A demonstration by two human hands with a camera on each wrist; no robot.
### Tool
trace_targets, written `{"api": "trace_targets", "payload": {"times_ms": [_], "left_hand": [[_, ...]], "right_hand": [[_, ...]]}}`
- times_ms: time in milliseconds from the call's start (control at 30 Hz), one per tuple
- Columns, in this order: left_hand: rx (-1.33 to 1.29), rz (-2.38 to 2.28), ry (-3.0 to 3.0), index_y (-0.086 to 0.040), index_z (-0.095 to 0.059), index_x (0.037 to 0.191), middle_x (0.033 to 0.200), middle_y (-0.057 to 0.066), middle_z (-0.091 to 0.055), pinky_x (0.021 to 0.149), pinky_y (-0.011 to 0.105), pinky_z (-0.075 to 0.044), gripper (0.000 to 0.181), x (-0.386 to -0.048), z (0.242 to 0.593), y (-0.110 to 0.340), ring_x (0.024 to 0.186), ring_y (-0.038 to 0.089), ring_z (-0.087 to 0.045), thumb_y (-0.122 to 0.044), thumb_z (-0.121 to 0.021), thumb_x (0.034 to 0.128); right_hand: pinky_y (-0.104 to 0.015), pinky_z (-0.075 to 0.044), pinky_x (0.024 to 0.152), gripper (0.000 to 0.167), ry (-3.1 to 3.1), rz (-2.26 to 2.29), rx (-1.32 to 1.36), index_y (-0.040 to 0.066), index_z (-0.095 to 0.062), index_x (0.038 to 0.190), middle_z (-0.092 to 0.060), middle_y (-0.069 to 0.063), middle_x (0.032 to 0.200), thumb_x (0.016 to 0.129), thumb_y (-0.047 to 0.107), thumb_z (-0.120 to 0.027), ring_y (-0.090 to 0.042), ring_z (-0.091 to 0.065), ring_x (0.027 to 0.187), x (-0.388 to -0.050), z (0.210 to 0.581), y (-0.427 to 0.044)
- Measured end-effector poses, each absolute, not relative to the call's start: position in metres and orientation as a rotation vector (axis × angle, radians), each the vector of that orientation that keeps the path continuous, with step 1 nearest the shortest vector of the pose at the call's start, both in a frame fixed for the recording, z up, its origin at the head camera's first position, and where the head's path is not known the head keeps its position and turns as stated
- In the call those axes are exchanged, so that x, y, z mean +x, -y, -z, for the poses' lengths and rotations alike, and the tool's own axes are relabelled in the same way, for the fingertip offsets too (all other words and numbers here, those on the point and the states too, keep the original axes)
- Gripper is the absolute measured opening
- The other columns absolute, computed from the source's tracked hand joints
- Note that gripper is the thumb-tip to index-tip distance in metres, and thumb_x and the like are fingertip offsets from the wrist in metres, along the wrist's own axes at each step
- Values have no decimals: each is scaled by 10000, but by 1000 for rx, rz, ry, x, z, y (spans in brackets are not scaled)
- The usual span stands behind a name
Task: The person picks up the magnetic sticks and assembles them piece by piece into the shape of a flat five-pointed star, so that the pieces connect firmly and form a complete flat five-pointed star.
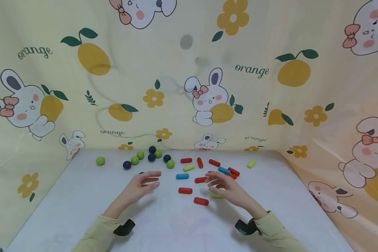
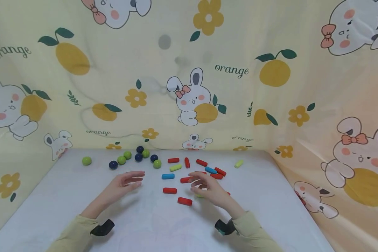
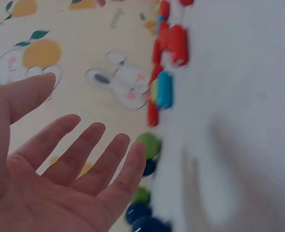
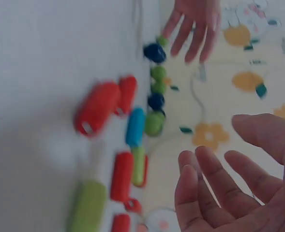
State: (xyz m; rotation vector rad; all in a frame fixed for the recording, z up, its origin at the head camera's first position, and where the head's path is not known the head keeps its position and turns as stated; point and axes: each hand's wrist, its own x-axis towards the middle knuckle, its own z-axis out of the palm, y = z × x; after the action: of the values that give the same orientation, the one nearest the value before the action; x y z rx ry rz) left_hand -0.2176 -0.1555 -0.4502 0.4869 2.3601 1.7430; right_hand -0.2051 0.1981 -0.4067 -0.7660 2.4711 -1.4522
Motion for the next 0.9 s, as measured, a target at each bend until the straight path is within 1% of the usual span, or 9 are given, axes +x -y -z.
{"api": "trace_targets", "payload": {"times_ms": [67,133,267,367,567,633,733,900], "left_hand": [[486,-1733,-2321,-100,-537,1340,1361,148,-515,919,411,-494,451,-216,459,147,1222,333,-503,-213,-656,920],[493,-1720,-2288,-81,-529,1344,1363,151,-511,922,411,-491,455,-215,467,139,1221,330,-502,-195,-654,921],[498,-1691,-2226,-57,-523,1346,1353,142,-521,940,418,-479,456,-212,475,121,1197,305,-521,-182,-647,925],[511,-1664,-2197,-87,-547,1330,1335,108,-541,934,425,-482,433,-210,479,108,1171,287,-542,-204,-647,926],[518,-1614,-2178,-167,-599,1284,1286,24,-583,925,451,-483,387,-207,485,83,1141,262,-560,-219,-673,907],[518,-1592,-2195,-178,-608,1273,1265,5,-596,923,443,-483,387,-206,486,76,1117,238,-569,-221,-687,896],[535,-1565,-2230,-159,-616,1263,1241,1,-607,916,419,-484,395,-208,488,67,1067,202,-583,-217,-703,882],[540,-1552,-2267,-131,-621,1254,1166,-4,-634,870,347,-499,407,-212,492,54,947,151,-595,-196,-722,864]], "right_hand": [[-344,-508,883,413,-2459,1441,-753,53,-536,1290,-600,-169,1185,899,86,-665,-344,-582,1068,-202,415,-192],[-364,-515,873,396,-2464,1414,-760,63,-556,1273,-613,-155,1167,894,80,-671,-328,-589,1057,-203,427,-189],[-319,-516,856,376,-2456,1367,-772,54,-571,1261,-627,-139,1155,898,85,-667,-260,-604,1034,-209,449,-189],[-301,-516,840,385,-2448,1341,-776,44,-576,1257,-636,-114,1139,892,108,-679,-235,-608,1014,-211,457,-190],[-338,-524,841,400,-2479,1258,-745,74,-602,1238,-653,-37,1094,863,144,-722,-204,-605,981,-211,466,-191],[-332,-527,835,400,-2490,1241,-732,78,-606,1233,-656,-23,1079,855,128,-727,-190,-605,966,-212,468,-191],[-317,-531,816,398,-2520,1209,-709,85,-613,1220,-656,-1,1053,842,105,-737,-170,-603,937,-212,470,-192],[-283,-523,787,397,-2573,1140,-689,98,-626,1199,-647,36,1023,822,85,-751,-157,-587,907,-214,472,-192]]}}
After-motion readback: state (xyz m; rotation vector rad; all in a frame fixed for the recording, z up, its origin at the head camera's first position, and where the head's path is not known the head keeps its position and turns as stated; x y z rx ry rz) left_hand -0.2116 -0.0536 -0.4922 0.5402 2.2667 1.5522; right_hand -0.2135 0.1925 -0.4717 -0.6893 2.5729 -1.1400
